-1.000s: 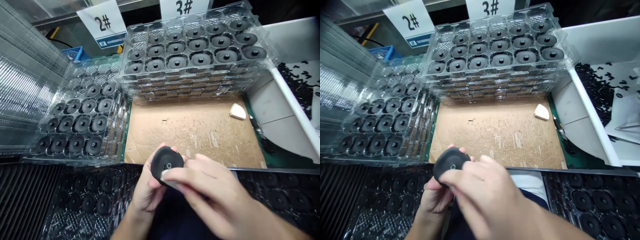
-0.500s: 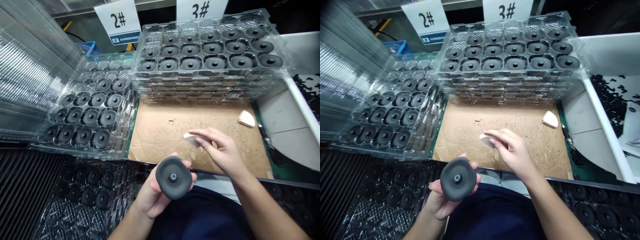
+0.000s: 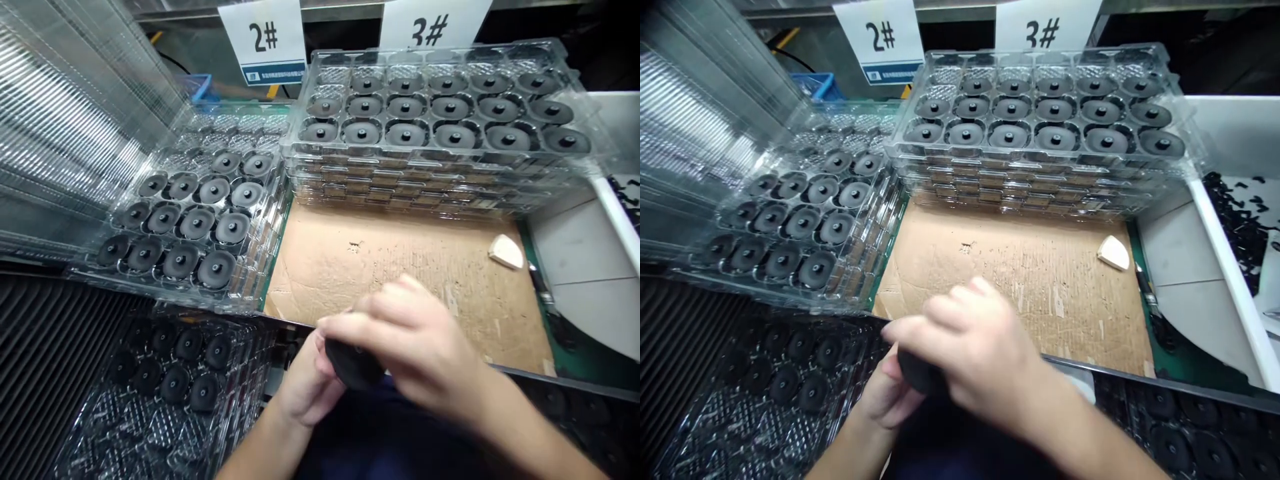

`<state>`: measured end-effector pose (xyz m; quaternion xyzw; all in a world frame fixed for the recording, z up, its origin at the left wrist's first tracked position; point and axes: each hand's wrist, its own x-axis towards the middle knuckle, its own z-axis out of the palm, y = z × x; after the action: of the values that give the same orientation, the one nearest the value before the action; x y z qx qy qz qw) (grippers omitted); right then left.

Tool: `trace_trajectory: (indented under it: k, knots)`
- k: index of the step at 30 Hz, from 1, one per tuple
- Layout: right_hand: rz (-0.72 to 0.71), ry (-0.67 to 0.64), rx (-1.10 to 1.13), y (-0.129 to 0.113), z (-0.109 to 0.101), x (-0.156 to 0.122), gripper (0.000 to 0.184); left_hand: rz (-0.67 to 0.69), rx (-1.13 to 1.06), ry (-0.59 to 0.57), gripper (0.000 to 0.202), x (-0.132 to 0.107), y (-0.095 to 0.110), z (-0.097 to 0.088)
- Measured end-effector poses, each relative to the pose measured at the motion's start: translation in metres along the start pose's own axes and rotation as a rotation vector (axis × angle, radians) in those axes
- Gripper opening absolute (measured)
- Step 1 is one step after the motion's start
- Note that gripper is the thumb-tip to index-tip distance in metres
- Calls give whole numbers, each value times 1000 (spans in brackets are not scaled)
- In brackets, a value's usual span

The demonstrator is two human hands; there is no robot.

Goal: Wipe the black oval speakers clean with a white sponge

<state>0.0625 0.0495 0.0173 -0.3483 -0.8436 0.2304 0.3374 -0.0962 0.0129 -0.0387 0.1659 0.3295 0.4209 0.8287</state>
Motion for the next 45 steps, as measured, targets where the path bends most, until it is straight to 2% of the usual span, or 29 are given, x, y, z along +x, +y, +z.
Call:
trace_trajectory:
  k: [2,5,8,12,17,19,21,24,25,27,30,33,34,36,37,38,40,42,45]
  knots:
    - [153,-75,137,22,5,-6,23,26,-90,13,56,-4,0,-8]
    - [407,-149,299,62,23,-34,19,3,-175,21,62,-12,3,-19]
    - [512,-106,317,87,50,-64,18,-3,-220,2,60,-16,4,-27]
    - [568,24,239,88,74,-74,23,6,-283,-72,56,-16,5,-29]
    - [608,191,210,59,62,-51,24,47,-255,-132,54,-17,4,-27]
    - [612,215,231,46,57,-47,22,160,-97,-119,53,-17,3,-27]
    - [610,216,248,36,57,-52,20,364,240,-77,58,-15,2,-29]
    - [636,218,245,26,62,-71,20,668,849,-60,96,-10,1,-33]
    - [650,224,237,23,62,-79,20,721,979,-75,106,-9,1,-34]
    - [669,245,209,19,59,-91,20,752,1103,-114,112,-6,1,-34]
    - [564,257,128,14,42,-98,27,744,1139,-146,113,-5,2,-29]
    - [302,123,-15,15,21,-90,33,683,1091,-123,111,-7,4,-21]
    - [208,75,-54,16,17,-86,30,626,1062,-97,106,-8,4,-18]
    - [75,70,-76,18,15,-75,22,419,949,-6,76,-10,2,-15]
    - [53,102,-52,18,18,-70,19,309,880,49,59,-10,0,-16]
    - [70,137,-9,18,24,-66,19,219,817,105,52,-12,-2,-18]
    - [147,147,89,17,39,-62,24,125,747,211,63,-16,-5,-29]
    - [161,81,168,22,52,-63,27,99,787,314,67,-28,-2,-48]
    - [126,16,184,53,55,-66,24,-9,913,525,46,-67,16,-90]
